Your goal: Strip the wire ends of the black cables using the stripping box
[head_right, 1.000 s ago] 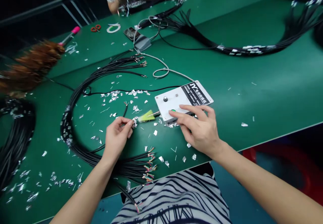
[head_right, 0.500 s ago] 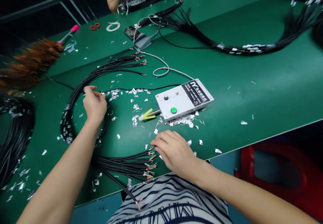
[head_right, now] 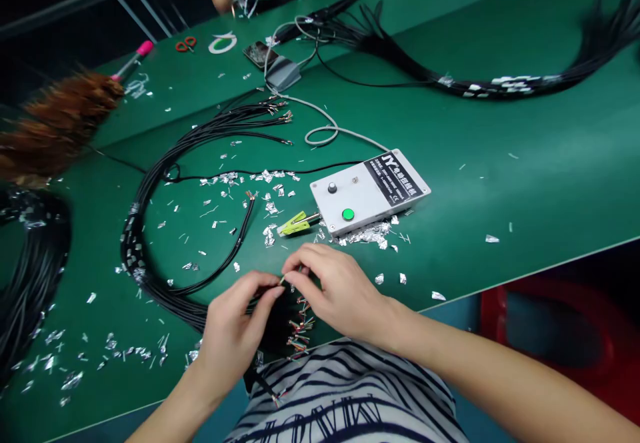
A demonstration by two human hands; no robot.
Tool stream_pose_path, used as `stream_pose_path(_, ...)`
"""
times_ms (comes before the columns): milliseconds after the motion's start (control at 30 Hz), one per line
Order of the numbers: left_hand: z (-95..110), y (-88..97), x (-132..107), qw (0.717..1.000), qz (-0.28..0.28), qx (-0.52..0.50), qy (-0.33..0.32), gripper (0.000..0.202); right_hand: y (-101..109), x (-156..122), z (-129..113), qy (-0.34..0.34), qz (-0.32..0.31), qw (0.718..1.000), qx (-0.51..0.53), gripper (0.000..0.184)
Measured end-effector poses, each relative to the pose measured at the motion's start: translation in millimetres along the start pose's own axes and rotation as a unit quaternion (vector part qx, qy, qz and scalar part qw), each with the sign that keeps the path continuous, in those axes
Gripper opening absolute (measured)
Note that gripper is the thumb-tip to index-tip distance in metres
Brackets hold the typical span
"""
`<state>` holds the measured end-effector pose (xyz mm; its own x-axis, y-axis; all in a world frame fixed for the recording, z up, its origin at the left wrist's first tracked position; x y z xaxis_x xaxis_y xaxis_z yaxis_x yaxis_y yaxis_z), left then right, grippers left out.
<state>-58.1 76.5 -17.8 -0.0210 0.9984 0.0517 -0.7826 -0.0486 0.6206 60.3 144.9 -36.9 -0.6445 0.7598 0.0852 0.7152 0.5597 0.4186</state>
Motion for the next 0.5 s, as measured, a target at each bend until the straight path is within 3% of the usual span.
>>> stream_pose_path(100,-19,4.3,2,0.978,0.036,-0.165,0.118,0.013,-4,3,11,-0.087,-0.002,0.986,0.139,0.019)
stream_pose_path(167,-26,5.4,4,0.957,0.043,-0.236,0.164,0.014,-8,5,15,-0.115,-0.002,0.978,0.176,0.02)
stream_pose_path(300,-27,6.8,3,0.942,0.056,-0.273,0.186,0.016,-15,9,13,-0.118,0.013,0.975,0.186,0.019)
stream_pose_path(500,-29,5.6,-1,0.951,0.063,-0.248,0.176,0.018,-24,14,12,-0.153,0.031,0.951,0.267,0.024)
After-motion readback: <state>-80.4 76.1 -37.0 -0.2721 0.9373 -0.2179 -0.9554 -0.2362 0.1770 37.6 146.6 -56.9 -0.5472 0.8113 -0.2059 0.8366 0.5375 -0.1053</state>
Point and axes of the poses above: each hand's wrist, its own x-axis towards the middle knuckle, its own y-axis out of the back of the hand, z = x × y, the point moved 7 cm from there along x, towards the middle knuckle, and after that the axes turned 4 degrees about -x, right-handed, at the moved point
